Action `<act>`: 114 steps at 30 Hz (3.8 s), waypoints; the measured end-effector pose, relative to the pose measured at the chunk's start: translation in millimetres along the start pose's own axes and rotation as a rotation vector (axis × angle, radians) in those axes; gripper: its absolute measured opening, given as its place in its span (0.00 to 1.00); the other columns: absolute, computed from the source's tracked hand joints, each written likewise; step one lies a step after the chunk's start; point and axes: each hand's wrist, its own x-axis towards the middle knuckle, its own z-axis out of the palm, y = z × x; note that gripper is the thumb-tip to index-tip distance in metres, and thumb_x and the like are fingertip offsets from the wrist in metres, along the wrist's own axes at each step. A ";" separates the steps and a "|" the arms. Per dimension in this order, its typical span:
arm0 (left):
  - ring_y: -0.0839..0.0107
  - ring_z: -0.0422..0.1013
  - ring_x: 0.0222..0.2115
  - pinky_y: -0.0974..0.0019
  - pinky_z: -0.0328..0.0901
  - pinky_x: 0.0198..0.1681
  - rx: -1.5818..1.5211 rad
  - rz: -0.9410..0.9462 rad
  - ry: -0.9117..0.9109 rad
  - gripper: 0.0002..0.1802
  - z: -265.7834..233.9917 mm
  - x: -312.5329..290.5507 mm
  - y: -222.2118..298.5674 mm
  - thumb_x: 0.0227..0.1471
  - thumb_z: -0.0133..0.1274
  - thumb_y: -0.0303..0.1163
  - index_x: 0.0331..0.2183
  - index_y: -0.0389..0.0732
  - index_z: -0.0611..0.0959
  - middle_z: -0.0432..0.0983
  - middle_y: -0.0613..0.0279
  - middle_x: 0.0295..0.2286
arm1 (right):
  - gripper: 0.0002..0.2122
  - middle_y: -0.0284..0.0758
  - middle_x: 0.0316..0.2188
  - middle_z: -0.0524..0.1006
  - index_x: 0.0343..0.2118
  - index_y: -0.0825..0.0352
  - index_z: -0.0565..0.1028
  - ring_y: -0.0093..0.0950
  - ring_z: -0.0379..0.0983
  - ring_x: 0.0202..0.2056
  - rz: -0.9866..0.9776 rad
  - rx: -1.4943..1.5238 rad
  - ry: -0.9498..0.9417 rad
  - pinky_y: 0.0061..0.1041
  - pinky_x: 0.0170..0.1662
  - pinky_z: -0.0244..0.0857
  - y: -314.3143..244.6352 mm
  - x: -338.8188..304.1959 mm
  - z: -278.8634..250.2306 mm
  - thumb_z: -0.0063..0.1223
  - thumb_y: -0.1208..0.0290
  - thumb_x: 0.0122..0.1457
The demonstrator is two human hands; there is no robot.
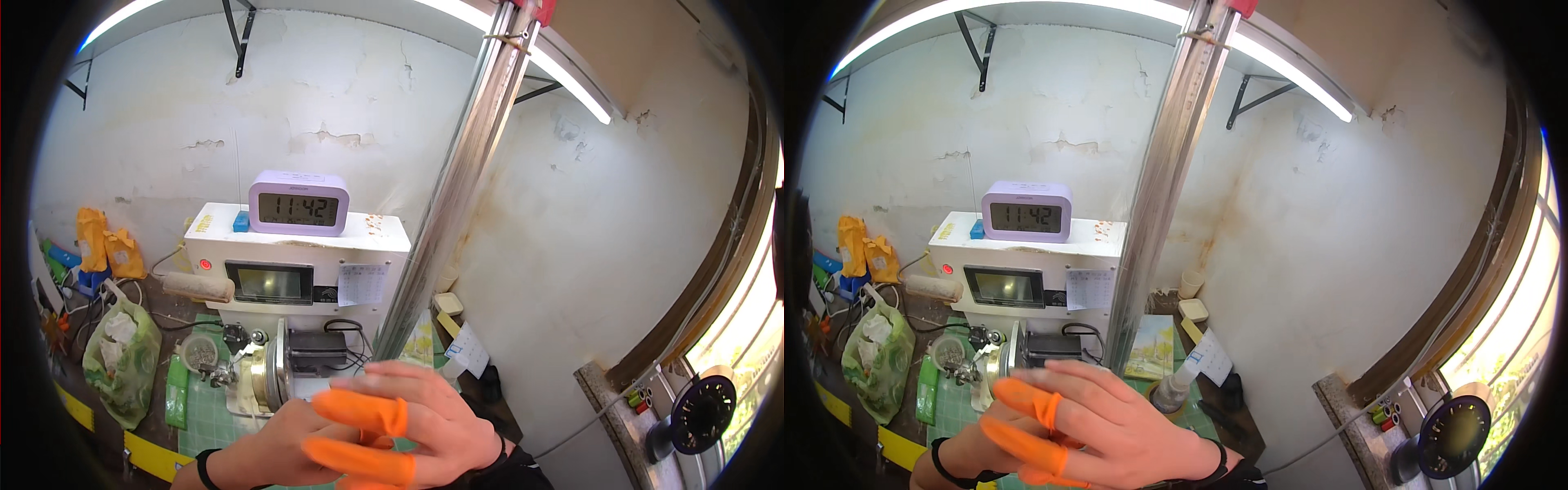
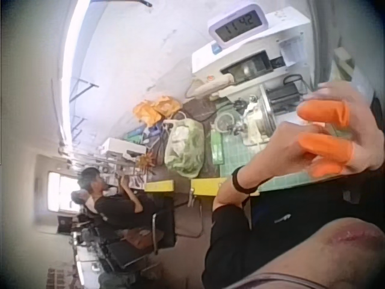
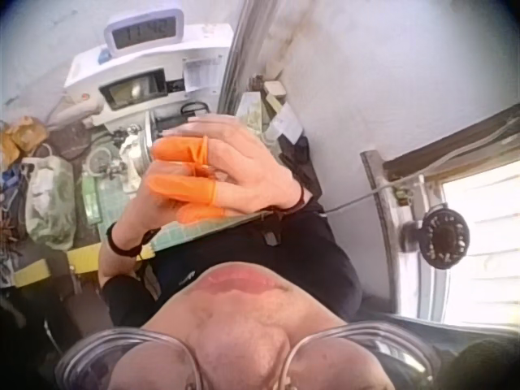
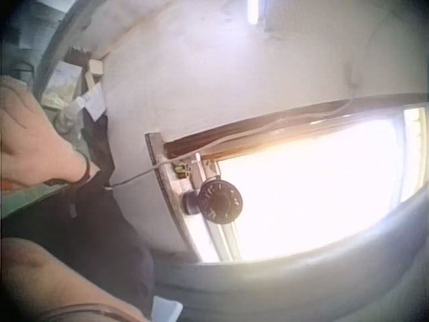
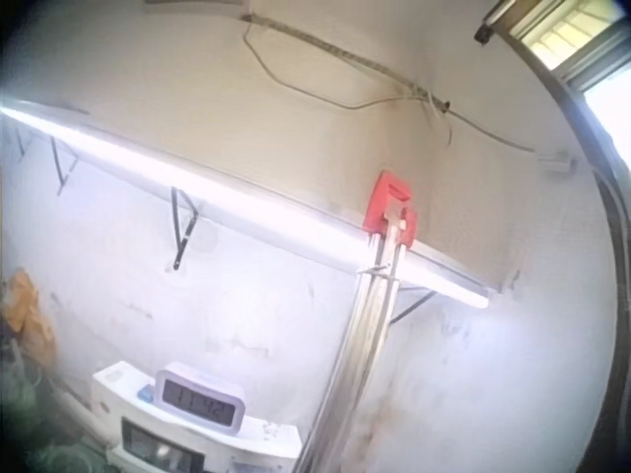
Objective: Assembling small electrical or mechanical components using tools and adhesives.
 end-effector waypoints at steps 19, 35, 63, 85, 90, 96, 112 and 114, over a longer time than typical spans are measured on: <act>0.70 0.68 0.13 0.69 0.63 0.17 0.143 -0.280 -0.131 0.06 -101.2 -116.4 20.0 0.48 0.69 0.36 0.31 0.49 0.90 0.75 0.72 0.16 | 0.07 0.33 0.21 0.74 0.30 0.65 0.79 0.32 0.72 0.21 0.371 0.114 -0.525 0.28 0.22 0.63 -15.3 -17.3 -6.8 0.68 0.69 0.55; 0.54 0.73 0.43 0.58 0.69 0.45 0.596 -0.385 0.048 0.14 -134.0 -131.5 -33.4 0.47 0.61 0.25 0.38 0.33 0.84 0.75 0.47 0.45 | 0.06 0.25 0.23 0.76 0.39 0.71 0.83 0.14 0.66 0.23 1.303 0.881 -0.006 0.13 0.28 0.57 73.2 -132.3 178.9 0.62 0.79 0.59; 0.61 0.76 0.36 0.66 0.70 0.40 0.317 -0.475 0.068 0.10 -129.6 -163.8 -72.3 0.51 0.58 0.23 0.37 0.30 0.83 0.79 0.51 0.38 | 0.05 0.28 0.24 0.77 0.34 0.75 0.81 0.16 0.70 0.27 1.002 0.295 -0.158 0.15 0.32 0.61 36.3 -126.4 176.7 0.64 0.82 0.55; 0.56 0.76 0.36 0.58 0.72 0.37 0.799 -0.434 -0.132 0.17 -118.4 -217.3 -133.4 0.50 0.54 0.24 0.43 0.34 0.84 0.77 0.52 0.39 | 0.06 0.38 0.20 0.71 0.30 0.70 0.77 0.31 0.67 0.19 0.673 -0.153 -0.371 0.26 0.24 0.59 34.0 -116.5 169.1 0.65 0.79 0.52; 0.56 0.76 0.40 0.59 0.74 0.40 0.442 -0.538 0.038 0.13 -109.1 -207.1 -139.5 0.56 0.49 0.29 0.43 0.38 0.80 0.77 0.54 0.39 | 0.07 0.39 0.19 0.75 0.32 0.74 0.78 0.31 0.69 0.20 0.816 -0.051 -0.390 0.32 0.23 0.60 49.3 -162.9 143.3 0.52 0.75 0.63; 0.52 0.75 0.34 0.54 0.71 0.35 0.469 -0.647 -0.151 0.11 -94.4 -207.9 -147.9 0.55 0.51 0.29 0.41 0.38 0.79 0.73 0.54 0.35 | 0.06 0.43 0.27 0.80 0.38 0.72 0.81 0.35 0.76 0.25 0.778 -0.040 -0.484 0.31 0.31 0.71 22.4 -128.7 119.8 0.59 0.74 0.65; 0.51 0.74 0.36 0.52 0.69 0.38 0.436 -0.594 0.104 0.19 -97.4 -195.5 -122.3 0.53 0.51 0.21 0.48 0.35 0.79 0.74 0.51 0.34 | 0.11 0.48 0.38 0.82 0.48 0.67 0.79 0.37 0.79 0.38 0.945 -0.157 -0.453 0.32 0.46 0.72 29.9 -182.1 80.1 0.56 0.67 0.67; 0.51 0.75 0.34 0.54 0.70 0.36 0.506 -0.584 0.073 0.21 -96.1 -198.5 -125.0 0.54 0.49 0.21 0.51 0.34 0.77 0.72 0.51 0.33 | 0.11 0.48 0.37 0.82 0.48 0.66 0.80 0.37 0.79 0.37 0.985 -0.165 -0.463 0.32 0.44 0.73 31.3 -178.1 77.8 0.56 0.67 0.67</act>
